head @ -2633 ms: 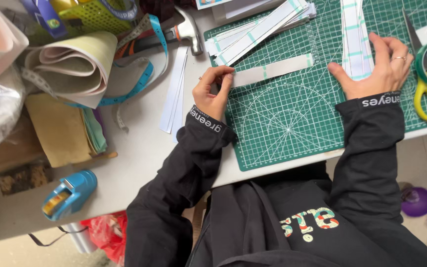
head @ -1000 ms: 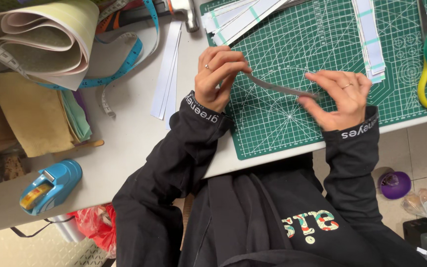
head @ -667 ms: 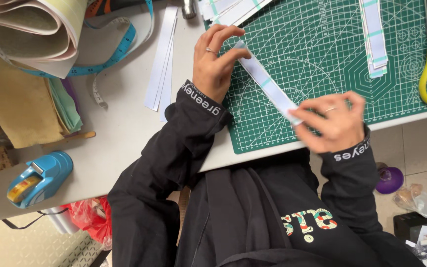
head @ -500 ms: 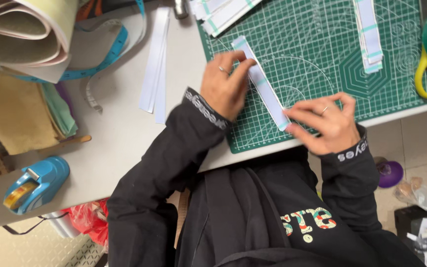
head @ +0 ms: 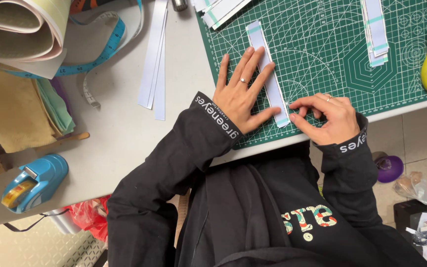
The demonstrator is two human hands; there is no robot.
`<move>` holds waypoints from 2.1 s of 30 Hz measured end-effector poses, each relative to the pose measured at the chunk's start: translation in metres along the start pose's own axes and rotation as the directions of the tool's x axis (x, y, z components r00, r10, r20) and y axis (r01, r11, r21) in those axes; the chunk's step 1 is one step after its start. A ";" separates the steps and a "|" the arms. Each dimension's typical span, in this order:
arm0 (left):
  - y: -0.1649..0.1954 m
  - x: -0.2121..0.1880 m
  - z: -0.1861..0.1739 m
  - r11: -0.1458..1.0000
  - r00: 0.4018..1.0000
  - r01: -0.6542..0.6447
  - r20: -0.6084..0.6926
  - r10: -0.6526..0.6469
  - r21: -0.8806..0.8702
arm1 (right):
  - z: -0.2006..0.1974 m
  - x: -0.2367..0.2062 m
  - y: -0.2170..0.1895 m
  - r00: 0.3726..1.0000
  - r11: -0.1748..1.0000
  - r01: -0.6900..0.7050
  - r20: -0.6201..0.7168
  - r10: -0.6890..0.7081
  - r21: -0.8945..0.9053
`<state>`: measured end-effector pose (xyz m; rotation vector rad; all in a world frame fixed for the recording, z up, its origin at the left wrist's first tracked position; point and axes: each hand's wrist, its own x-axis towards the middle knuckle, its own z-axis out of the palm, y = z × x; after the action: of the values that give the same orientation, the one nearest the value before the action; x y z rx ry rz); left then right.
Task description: The person folds narrow paper strips with light blue markings on a green cutting mat. They align each strip, fold it in half lengthwise, and press the crease with their fingers. The person repeats this process for multiple strips, stacking the folded pieces on the mat.
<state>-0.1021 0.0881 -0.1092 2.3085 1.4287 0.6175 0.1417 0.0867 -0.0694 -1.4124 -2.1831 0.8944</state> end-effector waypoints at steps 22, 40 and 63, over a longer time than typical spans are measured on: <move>0.008 0.006 -0.004 0.994 0.989 0.104 0.107 -0.106 0.024 | 0.005 0.002 -0.004 0.976 0.977 -0.215 -0.040 0.215 0.014; 0.002 0.008 -0.003 0.997 0.988 0.082 0.131 -0.082 0.008 | 0.004 0.013 0.005 0.964 0.953 -0.209 -0.118 0.238 0.219; 0.003 0.009 0.001 0.995 0.991 0.096 0.095 -0.094 -0.024 | 0.009 0.080 0.043 0.984 0.982 -0.166 0.078 0.159 0.093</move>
<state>-0.0956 0.0949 -0.1064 2.2024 1.4669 0.4928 0.1306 0.1688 -0.1071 -1.5498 -2.0640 1.1099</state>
